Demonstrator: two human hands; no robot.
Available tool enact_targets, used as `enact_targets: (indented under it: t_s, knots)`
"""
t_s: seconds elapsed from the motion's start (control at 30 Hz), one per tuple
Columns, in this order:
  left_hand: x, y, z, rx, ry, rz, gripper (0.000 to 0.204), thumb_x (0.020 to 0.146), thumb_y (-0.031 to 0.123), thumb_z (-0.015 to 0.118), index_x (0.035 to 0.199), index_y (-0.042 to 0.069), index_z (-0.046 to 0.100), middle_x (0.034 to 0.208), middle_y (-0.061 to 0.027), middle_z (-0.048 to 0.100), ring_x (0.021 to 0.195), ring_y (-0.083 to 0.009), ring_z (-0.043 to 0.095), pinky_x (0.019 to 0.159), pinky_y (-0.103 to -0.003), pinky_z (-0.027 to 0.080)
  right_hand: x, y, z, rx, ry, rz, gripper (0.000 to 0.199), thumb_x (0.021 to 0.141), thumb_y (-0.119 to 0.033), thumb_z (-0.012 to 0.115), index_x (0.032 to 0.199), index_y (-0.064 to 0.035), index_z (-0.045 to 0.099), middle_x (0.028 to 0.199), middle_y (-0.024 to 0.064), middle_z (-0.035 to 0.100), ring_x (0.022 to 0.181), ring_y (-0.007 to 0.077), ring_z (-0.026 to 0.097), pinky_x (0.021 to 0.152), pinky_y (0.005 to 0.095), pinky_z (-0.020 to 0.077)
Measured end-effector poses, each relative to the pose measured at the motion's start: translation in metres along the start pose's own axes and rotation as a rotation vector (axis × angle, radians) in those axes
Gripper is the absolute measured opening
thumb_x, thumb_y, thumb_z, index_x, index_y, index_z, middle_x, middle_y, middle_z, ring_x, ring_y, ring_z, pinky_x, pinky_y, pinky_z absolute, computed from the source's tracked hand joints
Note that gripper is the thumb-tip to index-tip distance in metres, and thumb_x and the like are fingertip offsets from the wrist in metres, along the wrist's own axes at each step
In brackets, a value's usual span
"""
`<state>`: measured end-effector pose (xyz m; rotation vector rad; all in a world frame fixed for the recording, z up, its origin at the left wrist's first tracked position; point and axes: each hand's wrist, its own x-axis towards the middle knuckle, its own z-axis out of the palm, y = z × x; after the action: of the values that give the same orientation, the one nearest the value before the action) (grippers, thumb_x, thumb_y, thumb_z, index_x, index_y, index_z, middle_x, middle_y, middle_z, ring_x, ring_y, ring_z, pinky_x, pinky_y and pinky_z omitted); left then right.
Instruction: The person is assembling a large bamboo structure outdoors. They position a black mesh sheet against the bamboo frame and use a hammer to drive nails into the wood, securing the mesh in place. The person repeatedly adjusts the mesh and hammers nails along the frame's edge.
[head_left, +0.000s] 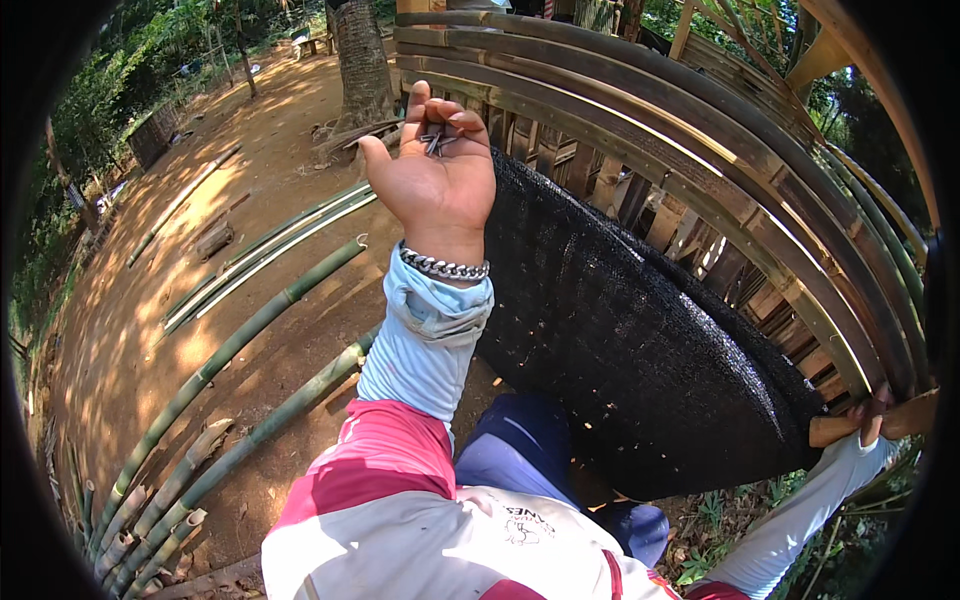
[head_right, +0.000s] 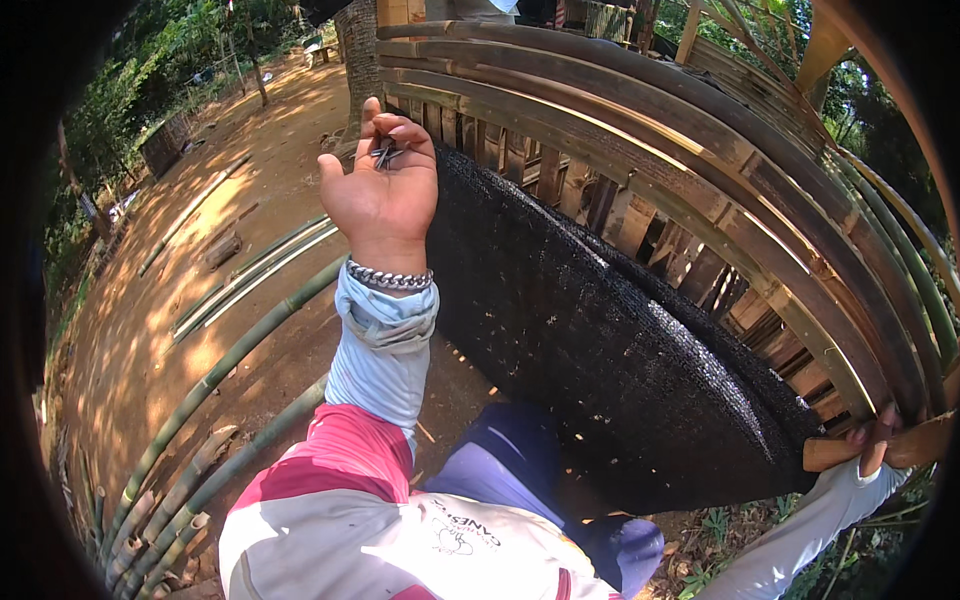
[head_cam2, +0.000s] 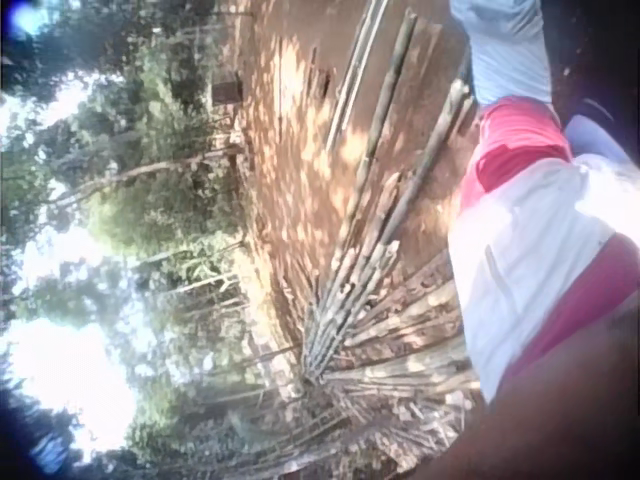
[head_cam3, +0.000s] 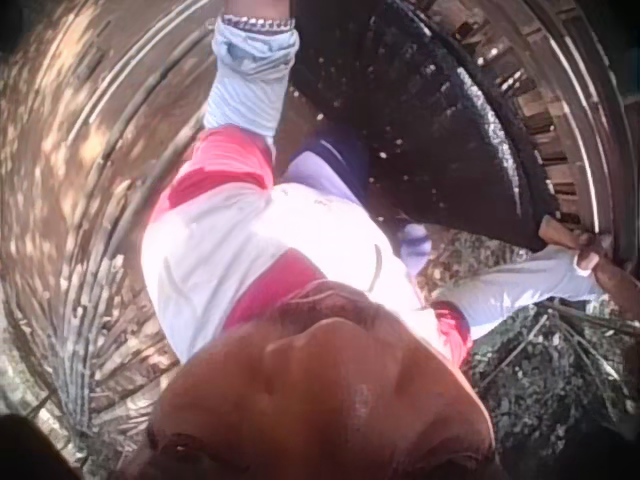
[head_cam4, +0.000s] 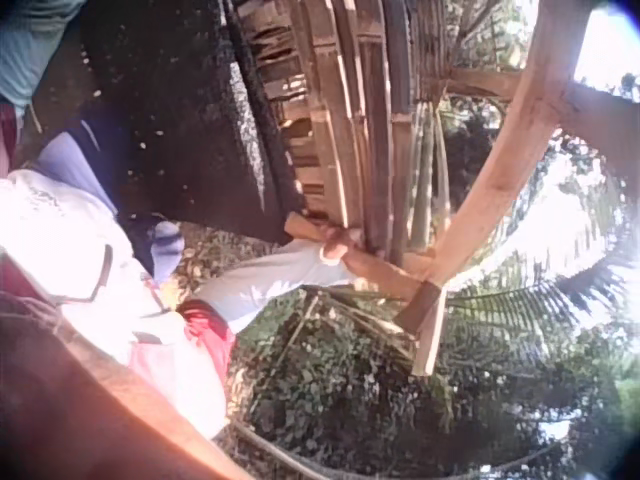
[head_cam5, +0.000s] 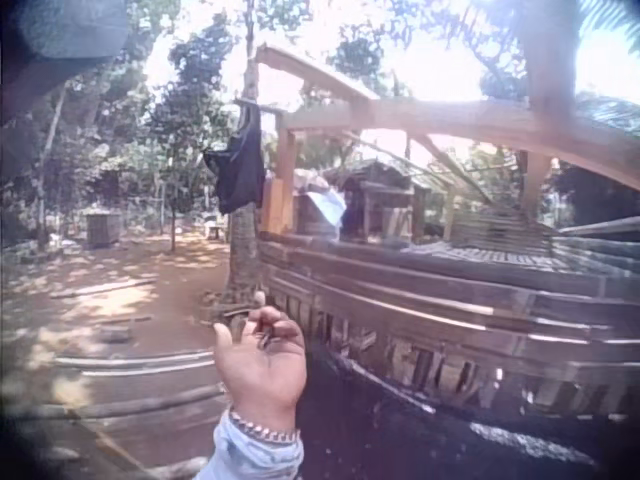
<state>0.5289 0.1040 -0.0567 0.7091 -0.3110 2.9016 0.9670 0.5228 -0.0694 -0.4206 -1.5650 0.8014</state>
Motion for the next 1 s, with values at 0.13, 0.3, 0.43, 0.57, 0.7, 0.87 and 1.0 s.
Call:
enact_targets:
  t_s: [0.13, 0.3, 0.43, 0.57, 0.7, 0.87, 1.0]
  knots:
    - [-0.076, -0.031, -0.013, -0.086, 0.052, -0.176, 0.069, 0.103, 0.05, 0.026, 0.126, -0.012, 0.044, 0.115, -0.0227, 0.056, 0.111, -0.0335, 0.056, 0.102, -0.047, 0.046, -0.005, -0.004, -0.003, 0.005, -0.005, -0.014, 0.055, 0.088, -0.026, 0.071, 0.128, -0.0075, 0.039, 0.074, 0.0069, 0.058, 0.042, 0.0145, 0.048, 0.039, 0.0303, 0.0442]
    - [-0.132, -0.061, 0.001, -0.125, 0.166, -0.366, 0.048, 0.098, 0.024, 0.033, 0.128, -0.013, 0.043, 0.119, -0.0241, 0.055, 0.119, -0.0358, 0.053, 0.107, -0.049, 0.043, -0.012, -0.013, 0.005, 0.03, -0.01, -0.022, 0.054, 0.087, -0.024, 0.071, 0.128, -0.0068, 0.041, 0.075, 0.007, 0.058, 0.043, 0.0147, 0.049, 0.04, 0.0303, 0.0446]
    - [-0.161, -0.084, -0.002, -0.108, 0.206, -0.517, 0.049, 0.087, 0.007, 0.04, 0.133, -0.01, 0.041, 0.125, -0.0217, 0.052, 0.122, -0.0337, 0.051, 0.109, -0.047, 0.042, -0.018, -0.03, 0.009, 0.022, 0.004, -0.035, 0.053, 0.087, -0.023, 0.072, 0.127, -0.0063, 0.042, 0.075, 0.0071, 0.059, 0.043, 0.0148, 0.049, 0.04, 0.0304, 0.0448]
    - [-0.188, -0.1, -0.011, -0.057, 0.216, -0.637, 0.042, 0.095, 0.006, 0.038, 0.134, -0.009, 0.041, 0.126, -0.0205, 0.053, 0.12, -0.0304, 0.054, 0.108, -0.043, 0.044, -0.021, -0.037, 0.021, 0.042, 0.003, -0.046, 0.052, 0.087, -0.022, 0.072, 0.127, -0.0057, 0.043, 0.076, 0.0073, 0.059, 0.044, 0.0149, 0.049, 0.041, 0.0305, 0.0451]
    - [-0.21, -0.113, -0.014, 0.037, 0.216, -0.783, 0.035, 0.103, 0.017, 0.038, 0.131, -0.003, 0.047, 0.121, -0.0158, 0.059, 0.109, -0.0233, 0.061, 0.099, -0.037, 0.052, -0.022, -0.049, 0.028, 0.022, 0.003, -0.052, 0.051, 0.087, -0.021, 0.072, 0.126, -0.0052, 0.044, 0.077, 0.0074, 0.059, 0.045, 0.015, 0.05, 0.042, 0.0305, 0.0454]
    - [-0.232, -0.119, -0.019, 0.133, 0.27, -0.966, 0.031, 0.104, 0.022, 0.039, 0.127, 0.006, 0.052, 0.086, 0.0001, 0.056, 0.069, -0.0081, 0.053, 0.06, -0.022, 0.046, -0.026, -0.06, 0.04, -0.055, 0.034, -0.039, 0.051, 0.086, -0.019, 0.073, 0.126, -0.0041, 0.045, 0.078, 0.0078, 0.06, 0.046, 0.0153, 0.051, 0.043, 0.0306, 0.046]
    - [-0.243, -0.123, -0.022, 0.122, 0.331, -1.082, 0.028, 0.104, 0.024, 0.038, 0.118, 0.007, 0.056, 0.07, 0.0041, 0.039, 0.053, -0.006, 0.032, 0.047, -0.021, 0.029, -0.035, -0.076, 0.051, 0.075, 0.007, -0.07, 0.048, 0.082, -0.014, 0.076, 0.119, -0.0018, 0.047, 0.076, 0.0092, 0.06, 0.048, 0.0152, 0.052, 0.044, 0.0302, 0.0445]
